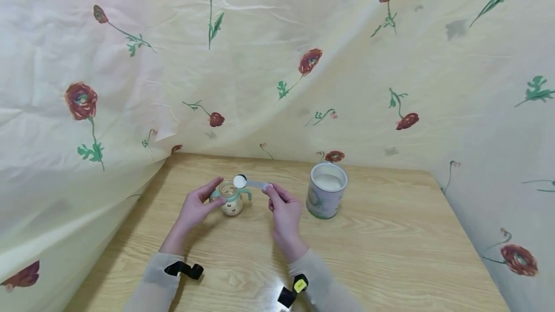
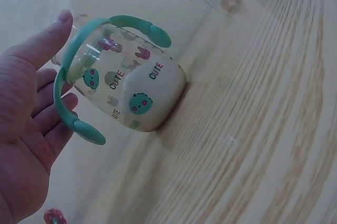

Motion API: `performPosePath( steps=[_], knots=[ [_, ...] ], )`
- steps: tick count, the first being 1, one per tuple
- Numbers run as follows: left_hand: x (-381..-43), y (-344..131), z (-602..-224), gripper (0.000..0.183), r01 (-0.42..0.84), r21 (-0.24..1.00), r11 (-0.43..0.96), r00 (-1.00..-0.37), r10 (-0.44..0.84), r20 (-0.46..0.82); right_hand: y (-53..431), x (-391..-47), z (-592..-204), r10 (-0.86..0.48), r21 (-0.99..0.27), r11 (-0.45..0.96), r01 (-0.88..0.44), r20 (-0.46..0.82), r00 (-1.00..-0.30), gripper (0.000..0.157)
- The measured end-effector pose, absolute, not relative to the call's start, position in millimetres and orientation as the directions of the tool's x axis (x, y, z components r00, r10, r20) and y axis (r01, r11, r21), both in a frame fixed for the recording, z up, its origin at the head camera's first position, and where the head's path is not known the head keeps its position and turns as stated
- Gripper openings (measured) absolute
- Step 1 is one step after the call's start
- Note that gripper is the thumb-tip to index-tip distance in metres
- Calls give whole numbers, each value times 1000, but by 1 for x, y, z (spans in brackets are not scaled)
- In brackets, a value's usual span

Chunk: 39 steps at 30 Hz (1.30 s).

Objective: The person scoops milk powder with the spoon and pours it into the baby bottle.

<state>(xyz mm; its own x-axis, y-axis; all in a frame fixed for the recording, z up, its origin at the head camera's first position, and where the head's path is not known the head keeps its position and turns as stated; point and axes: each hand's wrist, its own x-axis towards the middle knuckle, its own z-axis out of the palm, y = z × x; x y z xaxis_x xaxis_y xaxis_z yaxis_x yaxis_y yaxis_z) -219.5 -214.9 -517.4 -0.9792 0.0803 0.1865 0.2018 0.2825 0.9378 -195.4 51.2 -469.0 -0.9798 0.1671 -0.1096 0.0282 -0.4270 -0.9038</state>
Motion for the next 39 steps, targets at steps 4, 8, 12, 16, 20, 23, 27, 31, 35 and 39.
performPosePath(
  steps=[4, 8, 12, 16, 20, 23, 27, 31, 35, 39],
  knots=[
    [-220, -215, -519, 72, 195, 941, 278, -981, 81, 179, 43, -199, -473, 169, -921, -387, 34, -107, -980, 33],
    [-221, -213, -521, 74, 180, 943, 279, -983, 73, 166, 33, -201, -474, 175, -934, -354, 46, -114, -978, 32],
    [-221, -210, -521, 73, 141, 949, 282, -990, 52, 131, 27, -201, -475, 181, -947, -318, 42, -104, -978, 33],
    [-220, -207, -520, 71, 132, 946, 297, -991, 49, 123, 24, -202, -480, 178, -964, -263, 30, -79, -981, 34],
    [-218, -207, -519, 70, 133, 941, 311, -991, 42, 126, 22, -202, -483, 186, -978, -207, 0, -39, -982, 31],
    [-218, -208, -518, 69, 134, 942, 307, -991, 38, 128, 21, -201, -483, 193, -985, -164, -48, 16, -981, 30],
    [-218, -208, -518, 67, 138, 947, 291, -990, 40, 132, 20, -202, -486, 199, -980, -89, -179, 159, -967, 23],
    [-218, -207, -519, 65, 148, 948, 281, -989, 42, 142, 18, -203, -490, 196, -941, -19, -339, 329, -924, 12],
    [-219, -208, -520, 65, 164, 945, 284, -986, 44, 158, 17, -204, -494, 180, -867, 73, -492, 497, -849, 11],
    [-219, -208, -521, 65, 168, 943, 288, -986, 50, 161, 17, -206, -497, 132, -747, 190, -637, 662, -738, 12]
  ],
)
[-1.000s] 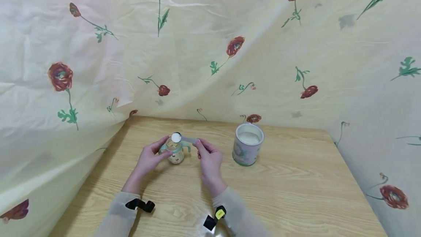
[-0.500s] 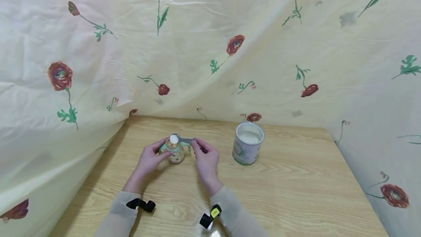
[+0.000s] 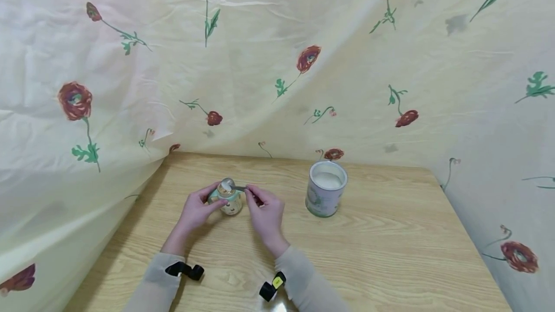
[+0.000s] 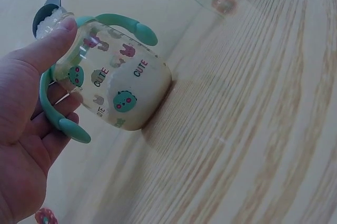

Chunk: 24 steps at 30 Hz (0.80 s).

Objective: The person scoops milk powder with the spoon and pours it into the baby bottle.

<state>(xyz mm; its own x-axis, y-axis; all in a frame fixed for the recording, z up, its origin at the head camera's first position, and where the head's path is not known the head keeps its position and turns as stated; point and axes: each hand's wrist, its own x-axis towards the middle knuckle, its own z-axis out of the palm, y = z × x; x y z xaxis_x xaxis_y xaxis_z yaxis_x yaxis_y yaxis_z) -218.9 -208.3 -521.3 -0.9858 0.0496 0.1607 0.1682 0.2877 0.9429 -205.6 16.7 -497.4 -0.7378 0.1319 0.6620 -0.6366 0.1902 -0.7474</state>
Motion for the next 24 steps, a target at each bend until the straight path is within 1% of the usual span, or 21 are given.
performPosePath(
  steps=[3, 6, 8, 13, 20, 24],
  knots=[
    [-219, -209, -522, 66, 166, 944, 285, -986, 53, 157, 17, -206, -498, 89, -670, 252, -698, 734, -673, 14],
    [-219, -209, -523, 66, 169, 944, 285, -986, 56, 160, 18, -205, -496, 61, -630, 279, -725, 765, -641, 15],
    [-219, -209, -523, 65, 173, 943, 284, -985, 56, 163, 19, -205, -495, 52, -615, 285, -735, 775, -629, 17],
    [-219, -209, -522, 65, 176, 943, 281, -984, 61, 165, 20, -204, -493, 26, -573, 296, -764, 804, -593, 14],
    [-218, -210, -523, 68, 175, 942, 286, -984, 66, 163, 21, -206, -495, -29, -510, 330, -794, 836, -548, 14],
    [-218, -210, -523, 69, 174, 942, 287, -985, 68, 161, 22, -207, -497, -86, -456, 395, -798, 846, -526, 16]
  ],
)
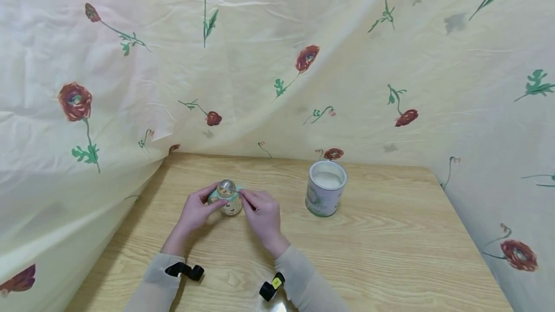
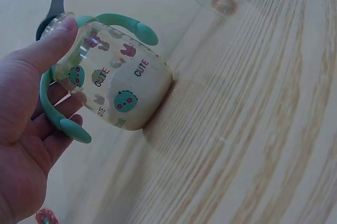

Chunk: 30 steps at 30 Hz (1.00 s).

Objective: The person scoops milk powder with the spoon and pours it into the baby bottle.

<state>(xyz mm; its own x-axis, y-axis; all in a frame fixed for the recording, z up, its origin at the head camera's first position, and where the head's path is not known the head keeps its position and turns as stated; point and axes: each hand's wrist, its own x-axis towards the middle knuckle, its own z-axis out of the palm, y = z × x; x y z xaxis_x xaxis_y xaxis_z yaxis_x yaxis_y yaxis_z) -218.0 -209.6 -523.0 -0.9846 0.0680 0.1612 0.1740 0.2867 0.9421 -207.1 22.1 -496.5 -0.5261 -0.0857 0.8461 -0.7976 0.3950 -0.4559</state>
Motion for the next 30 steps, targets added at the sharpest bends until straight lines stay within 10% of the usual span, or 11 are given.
performPosePath(
  steps=[30],
  knots=[
    [-218, -209, -523, 67, 196, 935, 295, -980, 72, 183, 26, -205, -497, -254, -228, 506, -832, 882, -396, 24]
  ],
)
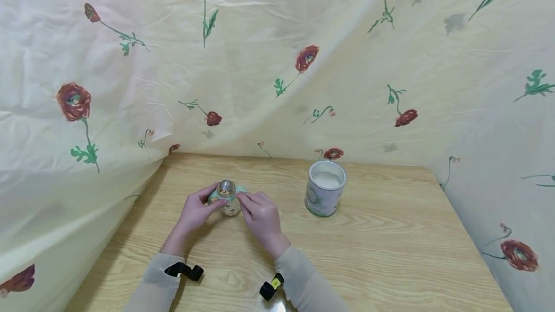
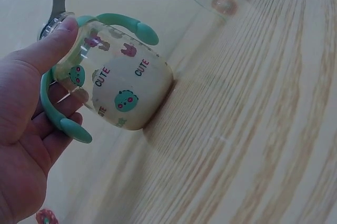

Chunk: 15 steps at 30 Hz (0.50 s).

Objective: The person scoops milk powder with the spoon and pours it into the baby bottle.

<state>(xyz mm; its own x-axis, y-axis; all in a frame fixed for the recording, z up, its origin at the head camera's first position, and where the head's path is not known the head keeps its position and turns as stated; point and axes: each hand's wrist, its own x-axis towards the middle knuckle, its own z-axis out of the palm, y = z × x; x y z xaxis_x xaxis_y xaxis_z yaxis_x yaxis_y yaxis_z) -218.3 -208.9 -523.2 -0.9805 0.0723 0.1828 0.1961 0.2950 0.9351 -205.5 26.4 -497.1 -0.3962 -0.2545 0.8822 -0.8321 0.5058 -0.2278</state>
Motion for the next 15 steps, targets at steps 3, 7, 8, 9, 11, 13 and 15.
performPosePath(
  steps=[3, 7, 8, 9, 11, 13, 15],
  knots=[
    [-218, -209, -525, 68, 192, 936, 294, -981, 71, 179, 27, -206, -498, -253, -218, 505, -835, 888, -385, 25],
    [-218, -209, -524, 69, 186, 939, 291, -982, 69, 173, 27, -206, -499, -254, -216, 503, -837, 888, -382, 24],
    [-218, -209, -524, 69, 184, 939, 290, -983, 69, 171, 27, -206, -500, -255, -218, 503, -836, 887, -384, 23],
    [-217, -209, -523, 69, 182, 939, 291, -983, 67, 169, 27, -206, -500, -256, -218, 504, -835, 886, -386, 22],
    [-217, -209, -523, 68, 182, 939, 292, -983, 69, 169, 28, -206, -499, -254, -219, 503, -836, 887, -385, 22],
    [-216, -209, -521, 68, 184, 938, 294, -983, 70, 171, 28, -206, -499, -251, -219, 504, -835, 888, -385, 22],
    [-216, -209, -521, 67, 190, 936, 297, -982, 73, 177, 28, -206, -499, -248, -217, 503, -836, 891, -380, 24]
  ],
)
